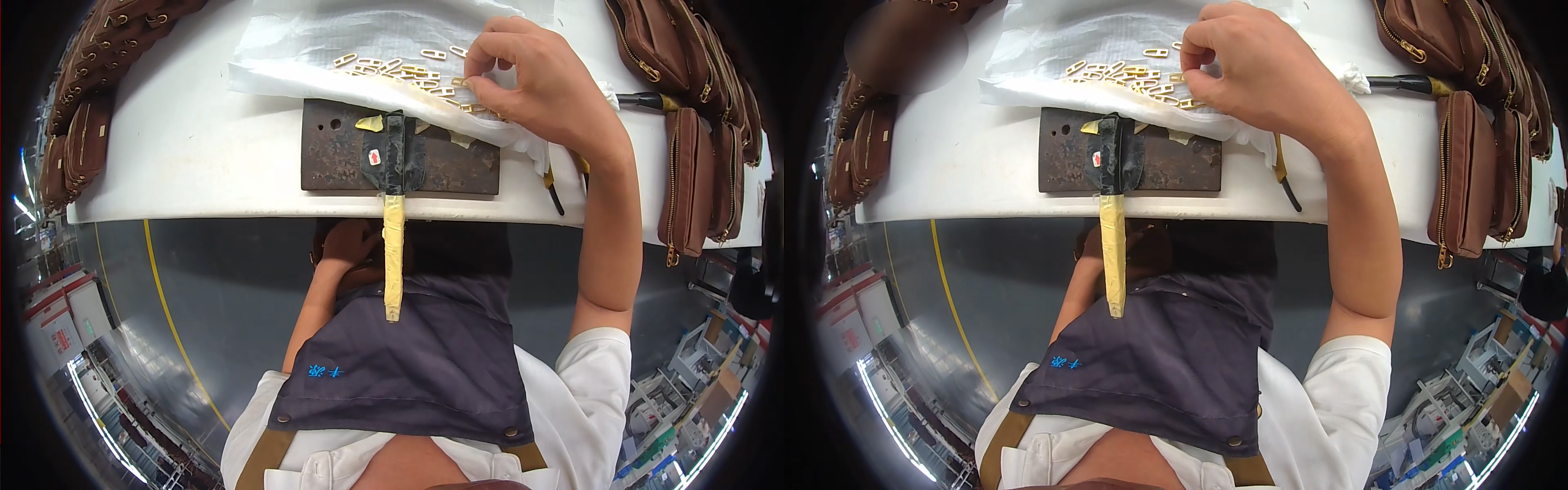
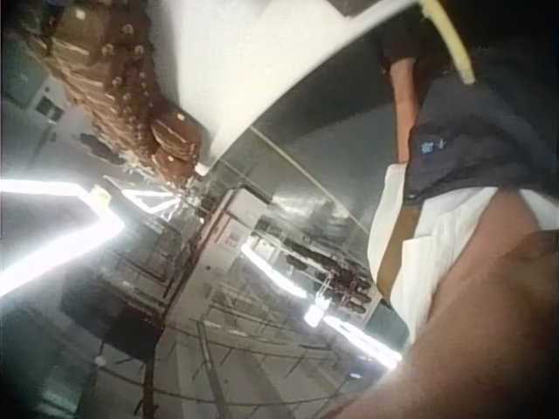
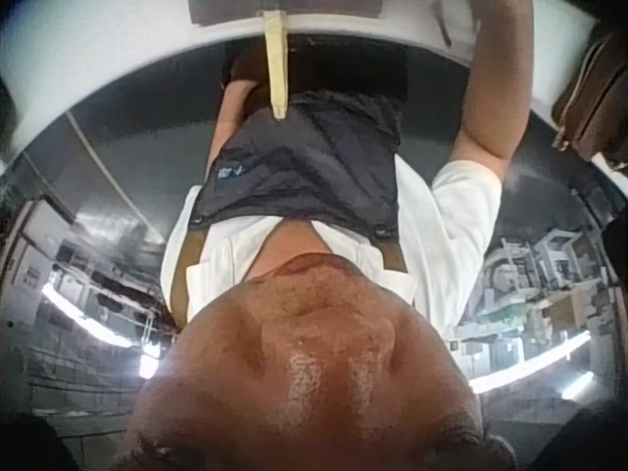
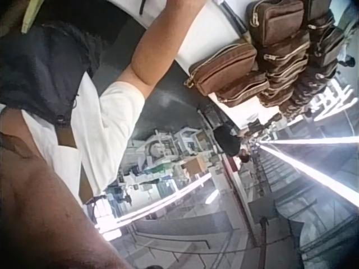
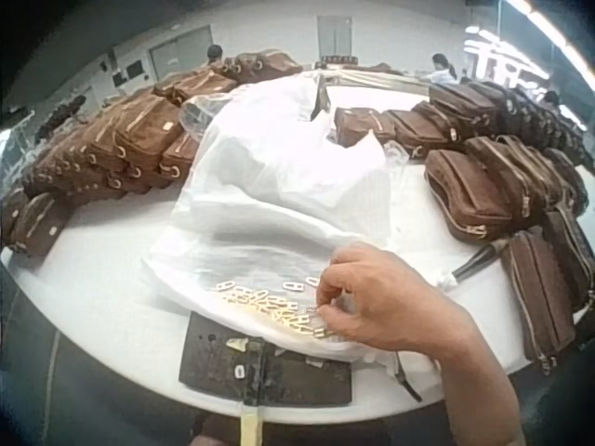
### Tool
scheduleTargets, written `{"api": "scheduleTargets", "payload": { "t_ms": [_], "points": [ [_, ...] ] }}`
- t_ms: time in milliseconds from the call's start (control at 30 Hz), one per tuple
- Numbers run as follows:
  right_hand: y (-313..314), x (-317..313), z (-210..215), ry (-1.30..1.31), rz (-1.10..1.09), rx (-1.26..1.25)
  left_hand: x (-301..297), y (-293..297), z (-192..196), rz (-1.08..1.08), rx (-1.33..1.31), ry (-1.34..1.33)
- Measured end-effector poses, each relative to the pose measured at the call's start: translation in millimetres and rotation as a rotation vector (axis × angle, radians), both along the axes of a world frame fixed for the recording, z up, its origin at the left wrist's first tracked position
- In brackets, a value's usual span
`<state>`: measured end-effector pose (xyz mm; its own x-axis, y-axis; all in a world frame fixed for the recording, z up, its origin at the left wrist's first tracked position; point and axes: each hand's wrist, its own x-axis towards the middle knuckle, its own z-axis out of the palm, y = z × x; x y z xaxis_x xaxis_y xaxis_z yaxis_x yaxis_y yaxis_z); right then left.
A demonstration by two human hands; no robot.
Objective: Assembling and finishing leather bags by attaching metal hardware and checking zippers.
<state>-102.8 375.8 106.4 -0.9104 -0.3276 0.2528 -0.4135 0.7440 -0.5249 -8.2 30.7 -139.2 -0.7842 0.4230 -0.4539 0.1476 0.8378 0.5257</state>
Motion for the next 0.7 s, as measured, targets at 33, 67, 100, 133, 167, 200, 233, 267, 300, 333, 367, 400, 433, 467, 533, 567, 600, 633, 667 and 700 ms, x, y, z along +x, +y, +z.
{"api": "scheduleTargets", "payload": {
  "t_ms": [33,67,100,133,167,200,233,267,300,333,367,400,433,467,533,567,600,633,667,700],
  "points": [
    [1,-1,0,0.020,-0.003,0.014,0,-1,-1,0.002,0.000,0.000],
    [3,-1,-1,0.039,-0.007,0.029,1,-2,-2,0.001,0.011,0.002],
    [4,-2,0,0.038,-0.005,0.030,2,-3,-2,0.000,0.022,0.004],
    [5,-2,2,0.038,-0.022,0.024,2,-3,-2,0.001,0.022,0.003],
    [7,-2,3,0.038,-0.041,0.019,1,-2,-2,0.004,0.020,-0.002],
    [15,-10,-6,0.038,-0.044,0.021,1,0,-2,0.002,0.020,-0.006],
    [27,-25,-21,0.347,0.228,-0.259,0,2,-1,-0.002,0.022,-0.006],
    [33,-34,-30,0.651,0.509,-0.541,-1,2,0,-0.004,0.006,-0.008],
    [28,-27,-20,0.647,0.517,-0.546,0,1,1,0.002,-0.013,-0.009],
    [24,-13,-3,0.307,0.242,-0.276,2,0,3,0.012,-0.014,-0.011],
    [22,-2,9,-0.029,-0.042,0.002,2,2,7,0.012,-0.015,0.019],
    [23,0,11,-0.030,-0.043,0.004,2,4,8,0.011,-0.016,0.048],
    [23,1,13,-0.073,-0.015,0.012,2,4,7,0.011,-0.015,0.047],
    [23,1,14,-0.115,0.014,0.019,1,4,7,0.011,-0.016,0.046],
    [23,3,16,-0.144,0.035,0.029,1,4,6,0.011,-0.015,0.044],
    [23,4,17,-0.171,0.056,0.036,0,4,7,0.016,-0.007,0.045],
    [24,4,15,-0.171,0.057,0.037,0,4,7,0.021,0.001,0.047],
    [27,5,10,-0.141,0.061,0.031,0,2,4,0.021,0.001,0.046],
    [28,5,7,-0.111,0.066,0.023,1,0,-2,0.015,0.015,0.063],
    [27,4,7,-0.110,0.067,0.023,1,-2,-6,0.008,0.029,0.080]
  ]
}}
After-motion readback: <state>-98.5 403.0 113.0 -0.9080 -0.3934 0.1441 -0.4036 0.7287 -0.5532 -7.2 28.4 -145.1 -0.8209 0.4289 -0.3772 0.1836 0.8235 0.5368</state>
